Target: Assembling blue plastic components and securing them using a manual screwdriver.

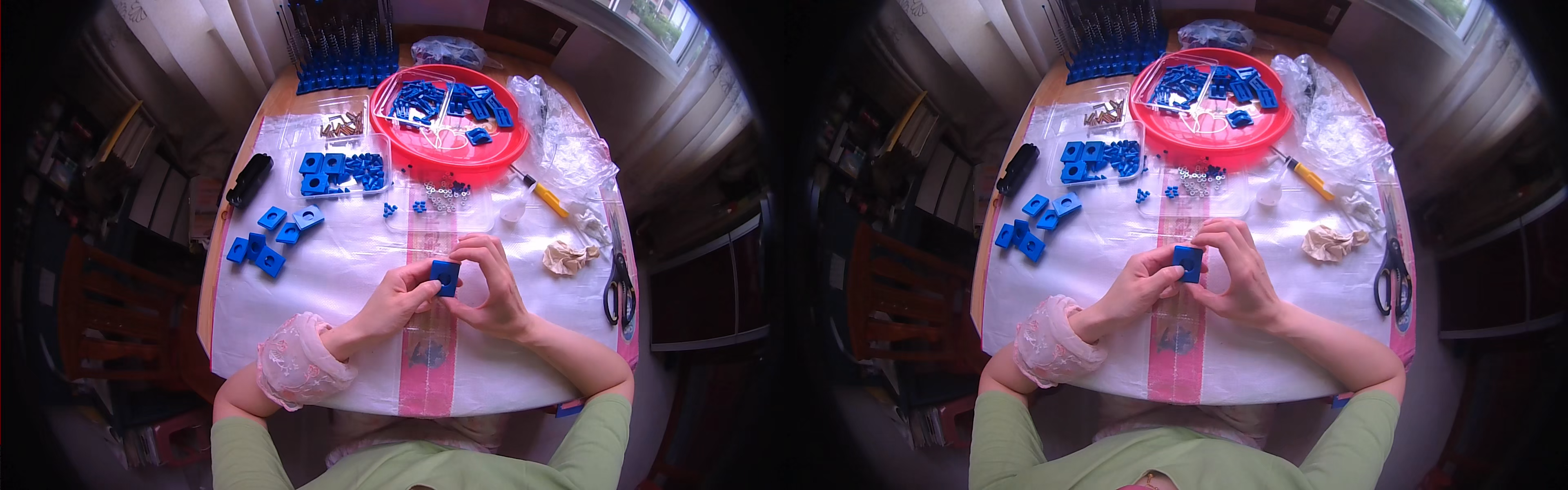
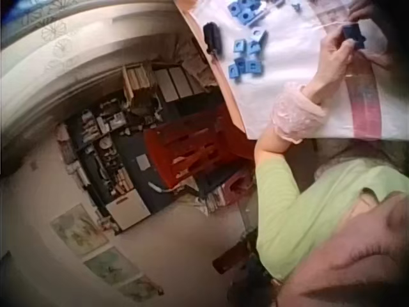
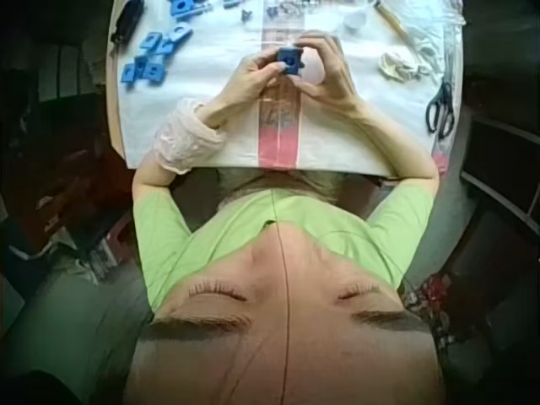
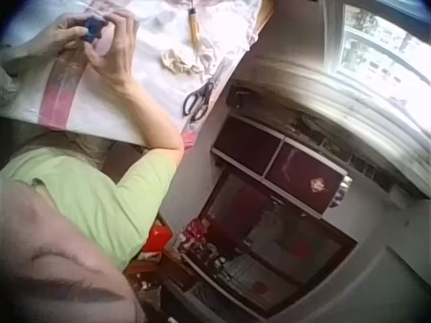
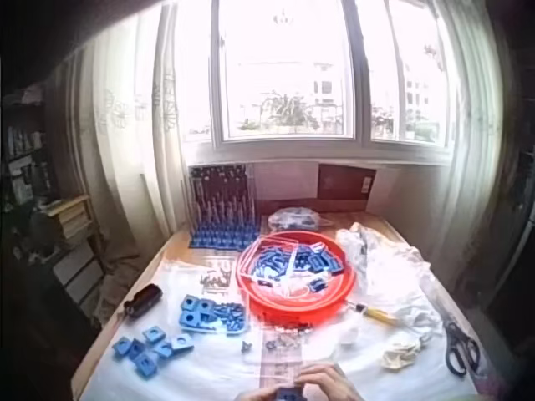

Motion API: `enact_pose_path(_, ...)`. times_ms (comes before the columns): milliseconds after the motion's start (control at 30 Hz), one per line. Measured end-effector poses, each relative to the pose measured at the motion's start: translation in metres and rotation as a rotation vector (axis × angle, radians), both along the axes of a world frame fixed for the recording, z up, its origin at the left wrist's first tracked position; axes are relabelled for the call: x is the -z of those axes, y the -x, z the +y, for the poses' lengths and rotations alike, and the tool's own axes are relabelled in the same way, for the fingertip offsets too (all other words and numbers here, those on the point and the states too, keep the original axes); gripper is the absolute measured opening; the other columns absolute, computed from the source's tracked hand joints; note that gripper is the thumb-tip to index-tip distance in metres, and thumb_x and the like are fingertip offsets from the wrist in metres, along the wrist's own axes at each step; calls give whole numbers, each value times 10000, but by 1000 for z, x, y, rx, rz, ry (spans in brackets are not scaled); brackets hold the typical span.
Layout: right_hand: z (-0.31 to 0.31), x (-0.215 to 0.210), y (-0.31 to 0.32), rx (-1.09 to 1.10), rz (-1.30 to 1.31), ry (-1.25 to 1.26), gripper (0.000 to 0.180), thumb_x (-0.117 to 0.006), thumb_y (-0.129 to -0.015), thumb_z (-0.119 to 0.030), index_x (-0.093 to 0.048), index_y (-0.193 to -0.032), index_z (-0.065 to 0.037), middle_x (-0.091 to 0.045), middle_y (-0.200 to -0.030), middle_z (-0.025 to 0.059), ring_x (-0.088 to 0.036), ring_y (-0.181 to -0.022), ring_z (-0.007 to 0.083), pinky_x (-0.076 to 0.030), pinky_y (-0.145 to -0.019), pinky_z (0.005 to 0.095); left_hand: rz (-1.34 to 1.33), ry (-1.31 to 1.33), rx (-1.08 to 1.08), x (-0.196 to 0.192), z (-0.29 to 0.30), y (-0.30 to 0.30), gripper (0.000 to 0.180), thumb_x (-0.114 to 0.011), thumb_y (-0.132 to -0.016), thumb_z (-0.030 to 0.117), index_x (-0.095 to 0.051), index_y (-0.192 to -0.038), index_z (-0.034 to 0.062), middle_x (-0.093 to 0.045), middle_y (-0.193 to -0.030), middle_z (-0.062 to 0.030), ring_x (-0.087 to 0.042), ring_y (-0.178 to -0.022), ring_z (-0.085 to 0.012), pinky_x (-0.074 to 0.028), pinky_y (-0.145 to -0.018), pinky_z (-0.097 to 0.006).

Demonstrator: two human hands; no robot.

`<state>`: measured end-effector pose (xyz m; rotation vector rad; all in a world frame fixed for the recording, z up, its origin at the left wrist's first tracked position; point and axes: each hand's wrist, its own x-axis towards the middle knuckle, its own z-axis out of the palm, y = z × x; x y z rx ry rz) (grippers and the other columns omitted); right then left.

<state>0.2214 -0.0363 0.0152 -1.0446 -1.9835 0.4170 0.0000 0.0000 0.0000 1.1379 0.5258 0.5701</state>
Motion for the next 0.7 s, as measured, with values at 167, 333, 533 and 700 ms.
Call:
enact_pose_path(167, 0, 5, 6, 28, 135, 55, 705, -884, -673, -57, -553, -1294, -19, -582, -1262, 175, -544, -1226, 375, -476, -1040, 460, -24, 85, -57, -1, -2, 1, 416, -537, -1069, 164, -557, -1456, 12, -678, -1281, -52, -555, -866, -7, -498, -786, -186)
enact_pose_path(333, 0, 0, 3, 30, 80, 40, 667, -882, -680, -68, -580, -1274, -29, -583, -1250, 164, -542, -1215, 371, -471, -1036, 459, -64, 106, -41, -2, -2, -1, 414, -520, -1074, 156, -547, -1462, 16, -677, -1277, -41, -503, -789, -2, -486, -765, -181)
enact_pose_path(533, 1, -4, 2, 13, 47, 9, 583, -872, -684, -64, -626, -1212, -53, -585, -1224, 145, -549, -1180, 353, -471, -1016, 457, -60, 90, -17, -3, -1, -2, 391, -514, -1080, 163, -560, -1436, 8, -677, -1267, -51, -538, -820, -14, -490, -774, -186)
enact_pose_path(700, 0, -6, 4, 8, 56, 18, 543, -869, -701, -83, -634, -1190, -55, -586, -1205, 142, -549, -1169, 347, -471, -1003, 453, -125, 229, -70, 2, 0, -5, 414, -474, -1110, 272, -592, -1366, -31, -692, -1239, -128, -651, -936, -104, -508, -770, -228)
